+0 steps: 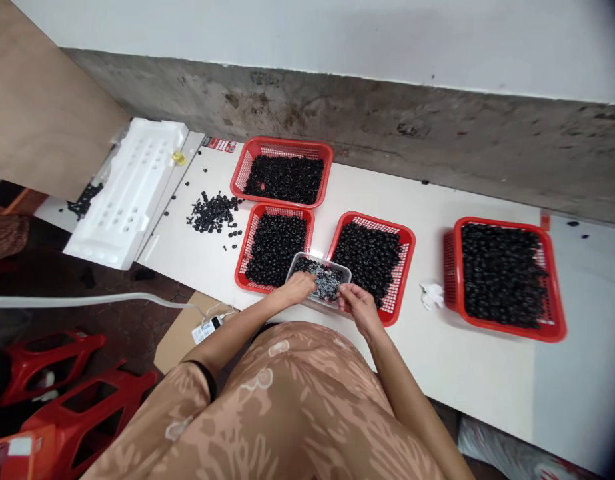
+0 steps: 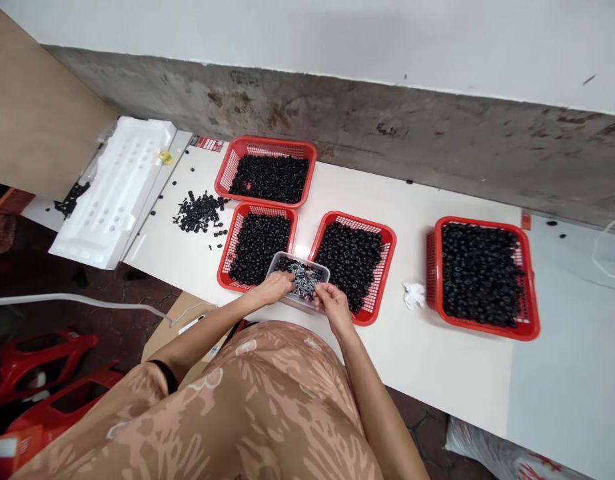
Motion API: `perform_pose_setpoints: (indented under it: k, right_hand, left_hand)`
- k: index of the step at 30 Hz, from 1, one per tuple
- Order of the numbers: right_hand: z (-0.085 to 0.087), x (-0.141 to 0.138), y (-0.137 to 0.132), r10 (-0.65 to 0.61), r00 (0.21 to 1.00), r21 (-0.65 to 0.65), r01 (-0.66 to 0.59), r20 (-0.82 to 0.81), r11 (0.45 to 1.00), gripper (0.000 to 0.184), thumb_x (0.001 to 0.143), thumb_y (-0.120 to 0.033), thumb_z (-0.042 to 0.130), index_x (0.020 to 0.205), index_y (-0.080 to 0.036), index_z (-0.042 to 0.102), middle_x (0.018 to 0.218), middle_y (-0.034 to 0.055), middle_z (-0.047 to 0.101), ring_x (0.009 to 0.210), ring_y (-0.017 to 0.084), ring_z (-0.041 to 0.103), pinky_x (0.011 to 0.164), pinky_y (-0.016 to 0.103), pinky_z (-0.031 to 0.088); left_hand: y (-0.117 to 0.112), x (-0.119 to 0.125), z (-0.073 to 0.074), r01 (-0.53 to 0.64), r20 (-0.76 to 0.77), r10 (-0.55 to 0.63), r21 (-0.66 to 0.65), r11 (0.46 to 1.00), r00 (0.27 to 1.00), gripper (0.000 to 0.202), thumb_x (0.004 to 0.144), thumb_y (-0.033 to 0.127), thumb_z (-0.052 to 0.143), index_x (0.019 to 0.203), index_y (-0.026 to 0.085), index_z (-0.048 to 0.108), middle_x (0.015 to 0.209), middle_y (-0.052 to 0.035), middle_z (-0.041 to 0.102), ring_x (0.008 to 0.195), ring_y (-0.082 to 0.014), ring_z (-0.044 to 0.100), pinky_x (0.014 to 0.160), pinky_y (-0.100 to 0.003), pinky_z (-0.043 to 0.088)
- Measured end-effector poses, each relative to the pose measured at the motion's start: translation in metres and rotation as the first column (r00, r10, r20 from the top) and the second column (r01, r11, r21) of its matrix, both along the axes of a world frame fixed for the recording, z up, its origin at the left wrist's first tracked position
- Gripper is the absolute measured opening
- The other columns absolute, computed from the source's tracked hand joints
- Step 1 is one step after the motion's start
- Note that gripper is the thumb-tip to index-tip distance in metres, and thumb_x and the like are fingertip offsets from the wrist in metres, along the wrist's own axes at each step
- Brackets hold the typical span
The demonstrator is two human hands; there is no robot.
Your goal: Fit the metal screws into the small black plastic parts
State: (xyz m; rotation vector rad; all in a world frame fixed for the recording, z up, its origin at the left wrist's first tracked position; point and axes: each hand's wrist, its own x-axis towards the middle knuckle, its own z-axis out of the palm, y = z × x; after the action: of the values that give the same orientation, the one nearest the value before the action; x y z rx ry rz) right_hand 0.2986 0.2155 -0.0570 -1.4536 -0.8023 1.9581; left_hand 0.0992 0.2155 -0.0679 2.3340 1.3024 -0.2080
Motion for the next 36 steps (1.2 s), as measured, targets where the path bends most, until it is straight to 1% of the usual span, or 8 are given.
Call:
perform_pose_setpoints:
  k: [5,9,18,22,25,28,32,36]
  right_hand:
    - [-0.002,0.002,-0.007,-0.024,1.0,0.011,0.024,0.013,1.0,0.043,0.059,-0.054,0.078,0.074,-0.017,0.062,0.057,-0.0021,0.056,0.047,0.009,0.044,0.048,0.022,0.038]
    - [-0.004,0.006,-0.009,-0.021,0.999,0.027,0.02,0.039,0.999,0.042,0.061,-0.055,0.076,0.073,-0.017,0.061,0.054,-0.0021,0.054,0.048,0.009,0.043,0.048,0.023,0.038]
    - [-0.007,0.002,-0.012,-0.01,0.999,0.027,0.009,0.033,1.0,0.04,0.063,-0.055,0.076,0.07,-0.018,0.062,0.053,-0.0019,0.053,0.047,0.01,0.043,0.047,0.023,0.037]
    - [-0.008,0.002,-0.013,-0.017,0.999,0.031,0.016,0.039,0.999,0.04,0.062,-0.055,0.076,0.071,-0.018,0.062,0.054,-0.0014,0.053,0.047,0.01,0.043,0.047,0.023,0.037]
    - [-0.008,0.003,-0.014,-0.012,0.999,0.034,0.011,0.043,0.999,0.04,0.063,-0.055,0.075,0.071,-0.018,0.062,0.053,-0.0018,0.053,0.047,0.01,0.042,0.047,0.023,0.036]
    - [-0.004,0.003,-0.013,0.001,0.998,0.069,-0.005,0.057,0.998,0.039,0.065,-0.055,0.074,0.074,-0.019,0.062,0.054,-0.0023,0.053,0.047,0.01,0.042,0.048,0.023,0.037]
    - [0.012,-0.001,-0.009,0.085,0.991,0.163,-0.102,0.104,0.981,0.038,0.071,-0.055,0.07,0.078,-0.019,0.062,0.056,-0.002,0.053,0.051,0.011,0.045,0.052,0.024,0.039]
    - [0.027,-0.007,-0.003,0.164,0.963,0.258,-0.218,0.213,0.941,0.039,0.076,-0.057,0.064,0.08,-0.019,0.062,0.056,-0.0007,0.055,0.052,0.013,0.047,0.053,0.025,0.039]
  left_hand:
    - [0.013,0.004,-0.013,0.169,0.019,-0.17,0.06,0.984,0.985,0.019,0.085,0.012,0.053,0.075,0.009,0.069,0.08,-0.0121,0.064,0.072,-0.0171,0.06,0.068,-0.028,0.043]
    - [0.019,0.003,-0.015,0.226,0.068,-0.23,0.065,0.972,0.971,0.021,0.083,0.009,0.052,0.069,0.01,0.067,0.074,-0.0126,0.065,0.068,-0.0177,0.06,0.067,-0.03,0.042]
    - [0.025,0.005,-0.015,0.083,0.304,-0.026,-0.175,0.981,0.952,0.023,0.072,0.001,0.054,0.055,0.016,0.06,0.065,-0.0133,0.064,0.064,-0.0204,0.056,0.072,-0.033,0.038]
    - [0.025,-0.002,-0.009,0.012,0.418,0.092,-0.24,0.971,0.904,0.017,0.074,0.005,0.058,0.062,0.016,0.06,0.065,-0.009,0.063,0.062,-0.0178,0.056,0.071,-0.029,0.039]
    - [0.021,-0.006,0.001,-0.063,0.463,0.174,-0.246,0.967,0.869,0.006,0.079,0.017,0.061,0.074,0.016,0.064,0.077,-0.0076,0.066,0.071,-0.0174,0.059,0.071,-0.026,0.039]
    - [0.011,-0.004,0.012,-0.201,0.58,0.375,-0.343,0.918,0.723,0.017,0.085,0.029,0.056,0.09,0.016,0.067,0.085,-0.0053,0.067,0.077,-0.0152,0.06,0.072,-0.024,0.039]
    - [-0.008,0.009,0.023,-0.252,0.565,0.75,-0.714,0.654,0.346,0.032,0.084,0.04,0.057,0.098,0.011,0.063,0.067,-0.0017,0.062,0.062,-0.0113,0.058,0.064,-0.021,0.04]
    - [-0.019,0.017,0.034,-0.209,0.489,0.87,-0.845,0.492,0.071,0.042,0.075,0.046,0.067,0.095,0.01,0.061,0.066,-0.0018,0.062,0.059,-0.0094,0.057,0.056,-0.019,0.036]
